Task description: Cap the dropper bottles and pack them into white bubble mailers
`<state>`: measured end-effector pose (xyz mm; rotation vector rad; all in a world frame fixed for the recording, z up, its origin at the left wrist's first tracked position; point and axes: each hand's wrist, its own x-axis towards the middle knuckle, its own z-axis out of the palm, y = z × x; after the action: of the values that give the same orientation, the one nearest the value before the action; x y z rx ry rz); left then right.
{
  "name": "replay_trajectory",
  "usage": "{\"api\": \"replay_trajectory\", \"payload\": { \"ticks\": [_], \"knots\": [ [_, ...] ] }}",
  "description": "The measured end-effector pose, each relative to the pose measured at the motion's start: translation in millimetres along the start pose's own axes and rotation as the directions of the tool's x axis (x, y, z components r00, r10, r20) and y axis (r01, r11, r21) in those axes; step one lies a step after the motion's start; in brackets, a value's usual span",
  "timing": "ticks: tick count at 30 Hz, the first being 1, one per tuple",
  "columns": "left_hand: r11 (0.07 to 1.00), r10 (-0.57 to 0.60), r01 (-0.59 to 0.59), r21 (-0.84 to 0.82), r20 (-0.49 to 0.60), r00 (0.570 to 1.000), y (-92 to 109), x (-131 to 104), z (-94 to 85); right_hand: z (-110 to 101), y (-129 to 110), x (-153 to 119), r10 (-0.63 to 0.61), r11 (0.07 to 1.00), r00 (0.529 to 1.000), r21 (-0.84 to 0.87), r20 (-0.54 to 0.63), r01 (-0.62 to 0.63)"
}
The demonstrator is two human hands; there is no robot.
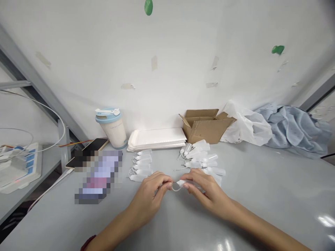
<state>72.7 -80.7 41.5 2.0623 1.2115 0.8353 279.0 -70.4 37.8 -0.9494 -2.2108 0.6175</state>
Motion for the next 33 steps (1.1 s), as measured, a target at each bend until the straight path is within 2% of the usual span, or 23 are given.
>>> {"api": "replay_trajectory", "payload": {
  "ticks": [13,16,19,22,25,28,33],
  "knots": [
    [1.0,0.007,-0.007,0.01,0.015,1.0,-2,-1,0.8,-1,-1,0,-0.023,0.999,1.0,-0.026,0.009,0.023],
    [0.998,0.055,-0.056,0.037,0.013,0.998,-2,-2,1.3,-2,0,1,-0.028,0.999,0.999,-0.034,0.046,0.03],
    [0.981,0.156,-0.158,0.117,0.025,0.987,-4,-4,3.4,-3,-1,2,-0.021,0.999,0.991,-0.034,0.134,0.026],
    [0.902,0.261,-0.278,0.33,0.095,0.961,-9,-6,6.9,-2,0,1,0.031,0.996,0.972,-0.093,0.232,-0.01],
    [0.794,0.267,-0.34,0.503,0.214,0.94,-13,-8,9.3,1,2,1,0.072,0.988,0.948,-0.152,0.309,-0.025],
    [0.776,0.235,-0.35,0.524,0.274,0.933,-13,-8,9.6,5,3,1,0.076,0.989,0.939,-0.146,0.336,-0.028],
    [0.778,0.246,-0.364,0.511,0.285,0.926,-15,-11,10.2,10,2,-4,0.094,0.992,0.945,-0.104,0.313,-0.064]
  ]
}}
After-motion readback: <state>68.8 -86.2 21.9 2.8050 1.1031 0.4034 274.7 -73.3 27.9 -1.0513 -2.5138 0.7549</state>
